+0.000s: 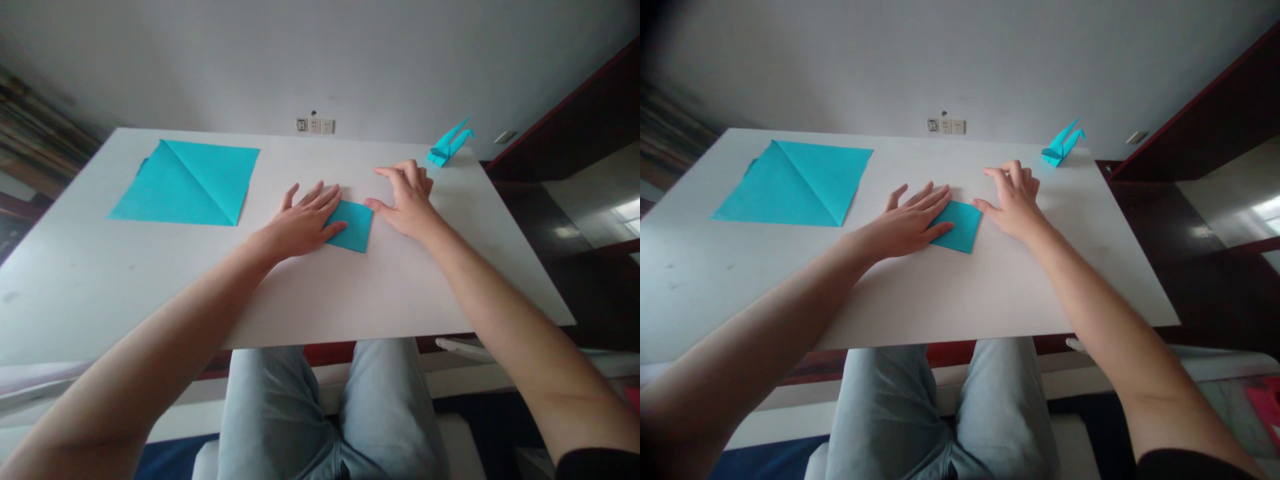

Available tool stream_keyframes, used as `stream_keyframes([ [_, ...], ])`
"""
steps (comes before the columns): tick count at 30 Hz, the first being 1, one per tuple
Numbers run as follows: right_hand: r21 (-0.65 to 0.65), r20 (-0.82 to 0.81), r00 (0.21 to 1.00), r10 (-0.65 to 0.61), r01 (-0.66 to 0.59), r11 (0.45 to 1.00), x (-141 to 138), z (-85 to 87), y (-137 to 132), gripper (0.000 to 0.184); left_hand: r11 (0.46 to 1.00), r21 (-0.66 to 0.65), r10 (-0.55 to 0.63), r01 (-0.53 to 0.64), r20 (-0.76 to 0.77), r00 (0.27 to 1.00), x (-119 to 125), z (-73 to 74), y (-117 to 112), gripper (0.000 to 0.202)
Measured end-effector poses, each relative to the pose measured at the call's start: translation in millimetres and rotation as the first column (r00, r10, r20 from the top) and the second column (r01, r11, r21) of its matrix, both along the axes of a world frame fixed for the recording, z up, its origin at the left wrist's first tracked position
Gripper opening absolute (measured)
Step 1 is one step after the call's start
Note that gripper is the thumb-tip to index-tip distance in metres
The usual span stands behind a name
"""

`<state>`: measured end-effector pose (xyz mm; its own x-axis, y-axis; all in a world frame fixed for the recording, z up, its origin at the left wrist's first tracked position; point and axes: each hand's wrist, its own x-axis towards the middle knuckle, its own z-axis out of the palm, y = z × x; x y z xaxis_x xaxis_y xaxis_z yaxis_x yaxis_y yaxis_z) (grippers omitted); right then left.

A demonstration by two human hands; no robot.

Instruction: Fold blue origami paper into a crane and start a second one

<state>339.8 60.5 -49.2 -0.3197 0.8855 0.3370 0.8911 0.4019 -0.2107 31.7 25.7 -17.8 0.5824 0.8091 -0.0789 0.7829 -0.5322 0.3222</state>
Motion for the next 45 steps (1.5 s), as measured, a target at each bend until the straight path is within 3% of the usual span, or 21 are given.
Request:
stream_keyframes([
  [6, -0.165, 0.025, 0.98, 0.198, -0.191, 0.968, -7, 21.0, -27, 0.111, 1.0, -0.009, -0.005, 0.005, 0.007, 1.0, 0, 1.3, 0, 0.083],
  [9, -0.195, 0.011, 0.942, 0.334, -0.326, 0.925, -10, 29.9, -36, 0.136, 1.0, -0.026, -0.002, 0.002, 0.004, 1.0, 0, 2.8, -1, 0.083],
  [11, -0.192, -0.002, 0.924, 0.383, -0.376, 0.906, -11, 33.0, -38, 0.143, 1.0, -0.022, 0.002, -0.002, 0.015, 1.0, 0, 4.4, -2, 0.081],
  [14, -0.158, -0.04, 0.928, 0.37, -0.371, 0.915, -11, 33.1, -34, 0.134, 0.997, 0.063, 0.037, -0.041, 0.064, 0.997, 1, 6.5, -3, 0.071],
  [18, -0.128, -0.033, 0.915, 0.403, -0.404, 0.906, -8, 31.6, -29, 0.099, 0.971, 0.192, 0.122, -0.141, 0.109, 0.987, -1, 8.1, -2, 0.056],
  [21, -0.144, 0.019, 0.898, 0.439, -0.432, 0.891, -5, 31.8, -27, 0.073, 0.95, 0.213, 0.205, -0.227, 0.119, 0.971, -3, 11.4, 1, 0.046],
  [27, -0.051, -0.018, 0.926, 0.377, -0.378, 0.925, 8, 27.6, -17, 0.029, 0.938, 0.168, 0.291, -0.303, 0.095, 0.952, -9, 24.4, 6, 0.032],
  [31, -0.043, -0.053, 0.912, 0.408, -0.41, 0.911, 12, 26.3, -13, 0.024, 0.96, 0.14, 0.228, -0.245, 0.127, 0.965, -13, 26.6, 8, 0.022],
  [40, 0.03, -0.07, 0.823, 0.564, -0.563, 0.826, -8, 30.1, -21, 0.035, 0.968, 0.106, 0.205, -0.227, 0.188, 0.961, -17, 19.0, 16, 0.027],
  [45, 0.069, -0.069, 0.785, 0.616, -0.612, 0.788, -9, 27.2, -18, 0.024, 0.972, 0.118, 0.179, -0.203, 0.187, 0.966, -19, 18.6, 18, 0.029],
])
